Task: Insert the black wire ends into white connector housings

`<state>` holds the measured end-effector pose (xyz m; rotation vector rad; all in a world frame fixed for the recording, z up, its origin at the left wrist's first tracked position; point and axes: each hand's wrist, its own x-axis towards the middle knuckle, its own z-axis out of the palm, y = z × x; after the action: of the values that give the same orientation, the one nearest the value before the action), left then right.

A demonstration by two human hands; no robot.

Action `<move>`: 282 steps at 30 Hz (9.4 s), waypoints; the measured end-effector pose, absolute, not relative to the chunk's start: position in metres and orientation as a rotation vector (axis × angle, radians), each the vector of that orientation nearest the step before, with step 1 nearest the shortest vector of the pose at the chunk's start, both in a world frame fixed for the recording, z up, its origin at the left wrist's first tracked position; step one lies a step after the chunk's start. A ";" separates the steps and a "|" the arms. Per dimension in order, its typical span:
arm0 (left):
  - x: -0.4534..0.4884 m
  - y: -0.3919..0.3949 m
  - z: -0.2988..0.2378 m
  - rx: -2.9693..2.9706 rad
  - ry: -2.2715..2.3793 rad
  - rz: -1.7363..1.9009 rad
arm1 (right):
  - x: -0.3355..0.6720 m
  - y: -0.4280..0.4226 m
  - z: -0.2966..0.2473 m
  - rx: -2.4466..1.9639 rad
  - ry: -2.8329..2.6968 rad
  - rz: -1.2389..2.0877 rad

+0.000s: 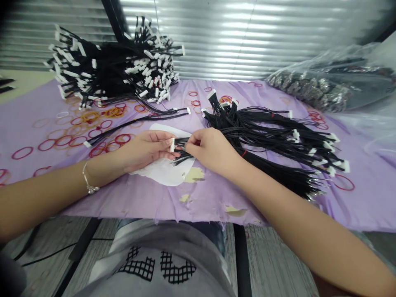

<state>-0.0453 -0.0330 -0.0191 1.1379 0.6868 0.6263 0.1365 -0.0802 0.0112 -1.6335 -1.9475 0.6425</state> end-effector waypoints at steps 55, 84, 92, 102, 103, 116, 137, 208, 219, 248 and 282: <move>-0.044 -0.034 -0.019 1.114 0.673 0.612 | 0.134 -0.081 0.004 -1.637 -1.964 0.619; -0.041 -0.039 -0.017 1.008 0.687 0.738 | 0.145 -0.076 0.002 -1.241 -2.678 0.110; -0.041 -0.038 -0.015 1.028 0.721 0.703 | 0.142 -0.081 0.010 -1.340 -2.369 0.488; -0.044 -0.037 -0.017 1.092 0.731 0.658 | 0.134 -0.082 0.003 -1.480 -2.094 0.615; -0.044 -0.037 -0.016 1.092 0.730 0.658 | 0.134 -0.082 0.003 -1.505 -2.080 0.615; -0.043 -0.036 -0.015 1.062 0.735 0.621 | 0.132 -0.081 0.008 -1.640 -2.035 0.522; -0.044 -0.036 -0.015 1.052 0.740 0.622 | 0.129 -0.086 0.006 -1.663 -2.042 0.495; -0.041 -0.031 -0.009 1.256 0.676 0.739 | 0.132 -0.085 0.007 -1.638 -2.061 0.158; -0.038 -0.039 -0.015 1.429 0.709 0.894 | 0.142 -0.084 0.014 -1.848 -2.204 -0.170; -0.037 -0.031 -0.017 0.858 0.651 0.750 | 0.132 -0.089 0.004 -1.490 -2.375 0.391; -0.045 -0.029 -0.025 1.006 0.519 0.652 | 0.143 -0.076 0.008 -1.506 -1.848 0.660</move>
<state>-0.0452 -0.0289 -0.0254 1.0057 0.5186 0.6519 0.1427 -0.0763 0.0079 -1.5059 -1.8479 0.6601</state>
